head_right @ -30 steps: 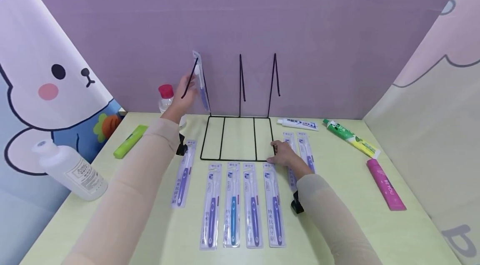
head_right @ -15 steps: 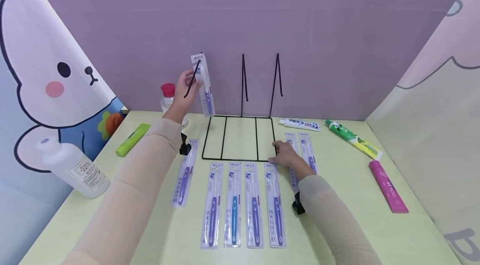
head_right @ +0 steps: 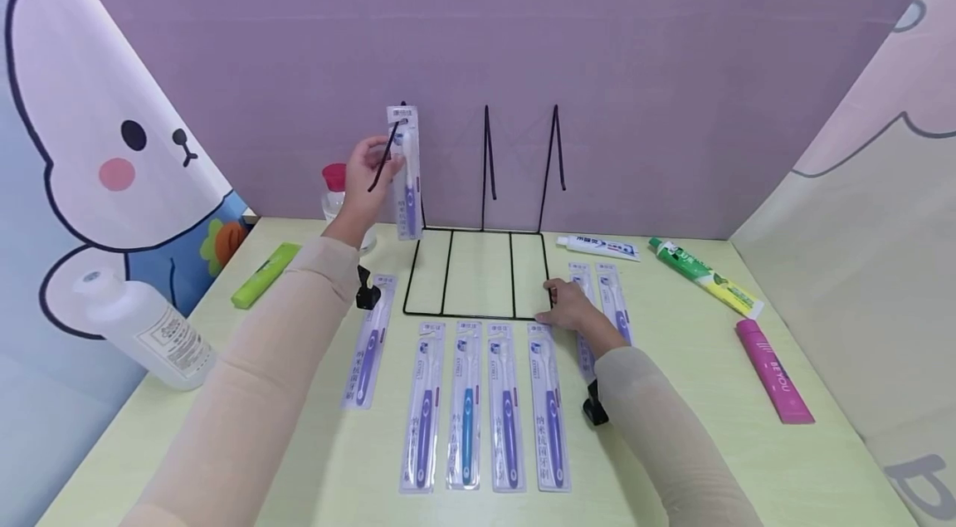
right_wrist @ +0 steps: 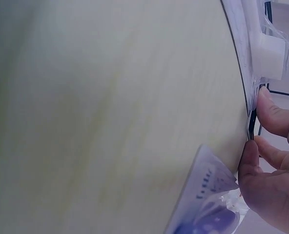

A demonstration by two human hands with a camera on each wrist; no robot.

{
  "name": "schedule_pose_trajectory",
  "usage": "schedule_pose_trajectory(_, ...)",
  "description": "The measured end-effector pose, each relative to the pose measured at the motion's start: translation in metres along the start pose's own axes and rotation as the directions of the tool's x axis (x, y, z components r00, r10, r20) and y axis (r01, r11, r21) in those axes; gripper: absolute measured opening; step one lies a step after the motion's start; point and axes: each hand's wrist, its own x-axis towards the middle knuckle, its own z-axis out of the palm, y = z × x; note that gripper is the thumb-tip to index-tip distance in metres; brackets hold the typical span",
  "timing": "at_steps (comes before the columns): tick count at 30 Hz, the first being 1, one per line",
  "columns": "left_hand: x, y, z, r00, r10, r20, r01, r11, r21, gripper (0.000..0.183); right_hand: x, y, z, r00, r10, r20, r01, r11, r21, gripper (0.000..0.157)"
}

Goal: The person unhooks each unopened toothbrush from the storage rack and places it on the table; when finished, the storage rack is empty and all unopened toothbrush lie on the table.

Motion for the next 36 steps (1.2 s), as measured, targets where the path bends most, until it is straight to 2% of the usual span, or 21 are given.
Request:
schedule_pose_trajectory(5,-0.005,0.005,0.002,0.998,0.031,0.050,-0.033,0.998,0.056,0.036,-0.001,-0.001,-0.002,1.000,-0.002,0.007,0.002,1.000,-0.002,0.068)
schedule_pose_trajectory(9,-0.011,0.007,-0.002,0.995,0.054,0.086,-0.061,0.994,0.089,0.038,-0.001,-0.005,-0.002,1.000,-0.020,0.016,0.020,1.000,-0.007,0.068)
schedule_pose_trajectory(12,-0.020,0.017,-0.005,0.990,0.064,0.128,-0.079,0.990,0.115,0.037,-0.002,-0.007,-0.002,1.000,-0.024,0.016,0.024,1.000,-0.011,0.068)
schedule_pose_trajectory(13,-0.021,0.016,-0.006,0.989,0.070,0.134,-0.086,0.990,0.113,0.037,-0.001,-0.007,-0.002,1.000,-0.023,0.016,0.023,1.000,-0.014,0.068)
schedule_pose_trajectory(15,-0.023,0.013,-0.008,0.989,0.047,0.137,-0.063,0.991,0.119,0.037,-0.001,-0.007,-0.001,1.000,-0.020,0.014,0.020,1.000,-0.015,0.067)
schedule_pose_trajectory(19,-0.026,-0.011,-0.019,0.994,-0.024,0.105,0.014,0.995,0.102,0.038,0.000,-0.007,0.000,1.000,-0.018,0.015,0.018,1.000,-0.020,0.067)
schedule_pose_trajectory(22,-0.036,-0.023,-0.033,0.994,-0.071,0.086,0.062,0.993,0.104,0.039,0.001,-0.007,0.001,1.000,-0.021,0.016,0.021,0.999,-0.028,0.066)
schedule_pose_trajectory(26,-0.052,-0.034,-0.056,0.991,-0.110,0.071,0.097,0.982,0.161,0.038,0.001,-0.007,0.001,0.999,-0.025,0.021,0.026,0.999,-0.024,0.067)
schedule_pose_trajectory(29,-0.064,-0.040,-0.073,0.984,-0.165,0.063,0.146,0.961,0.235,0.039,0.000,-0.008,0.001,0.999,-0.023,0.022,0.023,1.000,-0.021,0.067)
schedule_pose_trajectory(31,-0.070,-0.043,-0.085,0.973,-0.223,0.050,0.199,0.934,0.297,0.039,0.000,-0.009,0.000,1.000,-0.018,0.022,0.018,1.000,-0.022,0.067)
schedule_pose_trajectory(36,-0.082,-0.054,-0.112,0.924,-0.379,0.045,0.331,0.854,0.402,0.040,0.000,-0.008,0.000,1.000,-0.019,0.022,0.019,1.000,-0.018,0.067)
